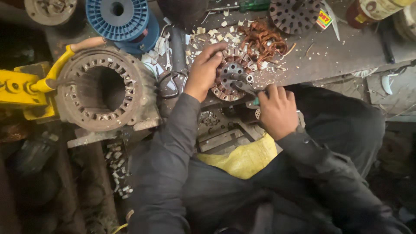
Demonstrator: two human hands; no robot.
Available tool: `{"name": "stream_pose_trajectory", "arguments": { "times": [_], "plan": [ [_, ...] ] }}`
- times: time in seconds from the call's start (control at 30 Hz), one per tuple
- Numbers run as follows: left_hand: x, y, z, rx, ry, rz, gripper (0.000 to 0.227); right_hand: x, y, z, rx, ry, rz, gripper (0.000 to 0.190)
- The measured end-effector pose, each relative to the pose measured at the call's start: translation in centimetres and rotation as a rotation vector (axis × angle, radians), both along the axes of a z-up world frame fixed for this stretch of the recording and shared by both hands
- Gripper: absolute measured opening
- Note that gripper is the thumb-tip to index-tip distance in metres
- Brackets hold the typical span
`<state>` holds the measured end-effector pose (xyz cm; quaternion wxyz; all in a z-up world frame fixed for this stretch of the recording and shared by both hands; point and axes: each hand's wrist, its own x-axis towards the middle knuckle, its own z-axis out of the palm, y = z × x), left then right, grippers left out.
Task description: The person uses pliers to strip copper wire from a motor stator, pulling the wire out of the slots and placing it on the workbench. The person continues to remove wire from multiple slots throughout the clip.
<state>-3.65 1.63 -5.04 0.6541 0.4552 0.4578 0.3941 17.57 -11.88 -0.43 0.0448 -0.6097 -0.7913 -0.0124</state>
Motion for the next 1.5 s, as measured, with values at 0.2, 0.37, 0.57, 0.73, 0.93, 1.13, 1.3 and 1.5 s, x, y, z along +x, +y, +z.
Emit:
{"name": "stream_pose_trajectory", "arguments": {
  "times": [0.2, 0.37, 0.57, 0.73, 0.93, 1.13, 1.3, 1.5],
  "plan": [
    [-0.2, -1.0, 1.4, 0.284, 0.389, 0.044, 0.032, -0.8, -0.8, -0.6, -0.044, 0.043, -0.033, 0.024],
    [-1.3, -0.6, 3.0, 0.389, 0.478, 0.051, 0.029, -1.6, -0.3, -1.1, -0.117, 0.080, -0.044, 0.028],
    [-1.3, -0.5, 5.5, 0.356, 0.601, -0.010, 0.038, -2.6, 1.0, -0.3, -0.111, 0.230, -0.089, 0.030],
    [-0.4, -0.4, 5.5, 0.444, 0.612, 0.014, 0.039, -1.6, 0.7, -0.5, -0.196, 0.510, -0.140, 0.029],
    [1.0, 0.3, 5.9, 0.258, 0.723, 0.017, 0.040, 0.0, 1.2, -1.4, -0.436, 0.985, -0.399, 0.013],
    [1.5, 0.5, 5.1, 0.429, 0.733, 0.040, 0.039, 1.3, 0.8, -3.3, -0.618, 1.493, -0.474, 0.015],
    [2.1, -0.3, 3.8, 0.496, 0.748, 0.149, 0.036, 0.9, 0.6, -3.5, -0.537, 1.279, -0.440, 0.014],
    [1.9, -0.3, 3.6, 0.672, 0.734, 0.145, 0.036, -0.5, 0.3, -3.2, -0.166, 0.947, -0.243, 0.014]
  ]
}}
